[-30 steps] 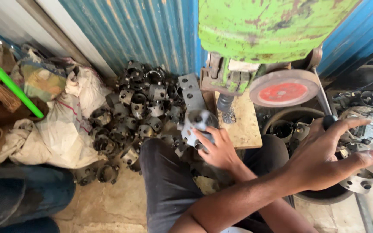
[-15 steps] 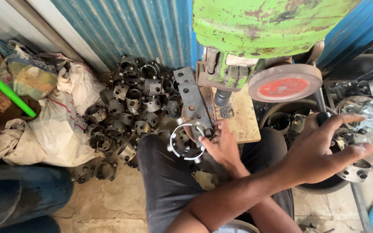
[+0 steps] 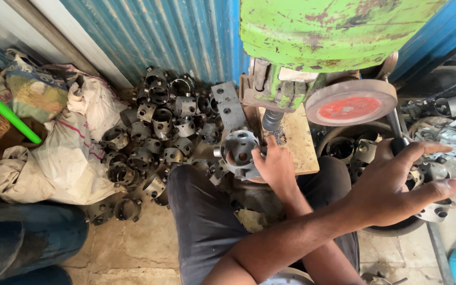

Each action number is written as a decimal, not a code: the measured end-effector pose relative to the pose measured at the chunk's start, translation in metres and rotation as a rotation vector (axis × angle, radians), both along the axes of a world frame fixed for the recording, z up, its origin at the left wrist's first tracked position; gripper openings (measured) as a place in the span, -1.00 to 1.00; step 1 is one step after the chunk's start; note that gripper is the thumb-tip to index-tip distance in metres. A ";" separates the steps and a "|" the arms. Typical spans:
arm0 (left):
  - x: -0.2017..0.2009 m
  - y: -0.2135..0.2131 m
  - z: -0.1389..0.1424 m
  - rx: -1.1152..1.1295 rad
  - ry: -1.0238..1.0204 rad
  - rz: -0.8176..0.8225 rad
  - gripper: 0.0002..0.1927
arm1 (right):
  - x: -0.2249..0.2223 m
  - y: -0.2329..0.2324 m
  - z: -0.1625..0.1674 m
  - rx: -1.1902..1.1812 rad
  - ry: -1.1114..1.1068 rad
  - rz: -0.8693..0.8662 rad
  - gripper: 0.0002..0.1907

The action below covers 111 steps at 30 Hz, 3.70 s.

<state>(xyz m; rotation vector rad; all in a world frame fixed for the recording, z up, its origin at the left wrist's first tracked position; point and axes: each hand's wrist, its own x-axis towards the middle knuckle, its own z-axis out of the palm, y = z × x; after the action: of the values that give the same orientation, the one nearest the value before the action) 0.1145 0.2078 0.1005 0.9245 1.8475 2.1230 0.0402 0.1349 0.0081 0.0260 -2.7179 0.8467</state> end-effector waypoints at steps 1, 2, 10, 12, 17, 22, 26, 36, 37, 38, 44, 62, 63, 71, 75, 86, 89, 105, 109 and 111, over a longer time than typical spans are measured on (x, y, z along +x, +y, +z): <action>0.000 0.000 -0.001 0.001 0.003 0.002 -0.28 | -0.003 -0.001 0.001 0.023 0.011 -0.005 -0.70; 0.000 0.000 -0.001 0.006 0.004 0.005 -0.27 | -0.006 -0.001 0.001 0.047 0.022 -0.009 -0.71; -0.005 -0.011 0.000 -0.013 0.049 0.001 -0.25 | 0.050 0.072 -0.045 -0.142 -0.109 0.258 -0.70; -0.005 -0.015 -0.001 -0.004 0.037 -0.012 -0.25 | 0.071 0.116 -0.066 0.111 -0.776 0.471 -0.63; -0.004 -0.013 -0.007 -0.115 -0.018 -0.031 -0.19 | 0.076 0.231 -0.053 -1.279 -0.054 0.188 -0.39; 0.002 -0.012 -0.009 -0.160 0.197 0.091 -0.21 | 0.032 0.241 0.054 -1.517 -0.018 0.329 -0.34; 0.006 -0.063 -0.011 -0.333 0.367 -0.050 -0.15 | 0.013 0.195 0.125 -1.140 -0.117 0.362 -0.18; -0.072 -0.220 -0.069 -1.160 0.165 0.530 0.20 | -0.008 0.145 0.188 -0.618 -0.164 0.165 -0.52; -0.079 -0.219 -0.076 -1.184 0.164 0.510 0.25 | -0.008 0.145 0.194 -0.550 -0.184 0.137 -0.57; -0.084 -0.217 -0.082 -1.146 0.171 0.535 0.22 | -0.007 0.145 0.200 -0.480 -0.210 0.107 -0.61; -0.107 -0.218 -0.105 -1.052 0.135 0.592 0.16 | -0.017 0.154 0.223 -0.154 -0.334 0.050 -0.76; -0.119 -0.216 -0.109 -1.027 0.174 0.639 0.18 | -0.024 0.161 0.208 -0.039 -0.298 0.012 -0.70; -0.120 -0.216 -0.109 -1.022 0.181 0.638 0.18 | -0.024 0.161 0.208 -0.056 -0.314 0.002 -0.69; -0.120 -0.214 -0.109 -1.039 0.166 0.630 0.18 | -0.024 0.164 0.203 -0.058 -0.258 0.063 -0.71; -0.120 -0.213 -0.110 -1.053 0.169 0.638 0.18 | -0.024 0.163 0.206 -0.042 -0.284 0.055 -0.71; -0.120 -0.212 -0.113 -1.047 0.178 0.650 0.19 | -0.020 0.162 0.188 -0.077 -0.154 0.021 -0.69; -0.121 -0.212 -0.115 -1.031 0.194 0.666 0.18 | -0.019 0.153 0.157 -0.044 0.232 0.207 -0.73; -0.125 -0.211 -0.112 -1.240 0.199 0.573 0.15 | -0.032 0.171 0.101 -0.249 0.324 0.217 -0.71; -0.125 -0.209 -0.110 -1.326 0.419 0.631 0.17 | -0.032 0.170 0.104 -0.177 0.429 0.289 -0.71; -0.125 -0.210 -0.112 -1.216 0.500 0.683 0.15 | -0.030 0.169 0.105 -0.226 0.425 0.292 -0.73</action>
<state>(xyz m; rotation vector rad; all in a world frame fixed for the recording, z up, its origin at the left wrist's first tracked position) -0.0107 -0.0019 -0.0117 0.5089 3.3203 0.4773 0.0099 0.3035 0.1130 0.5057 -2.2389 1.0819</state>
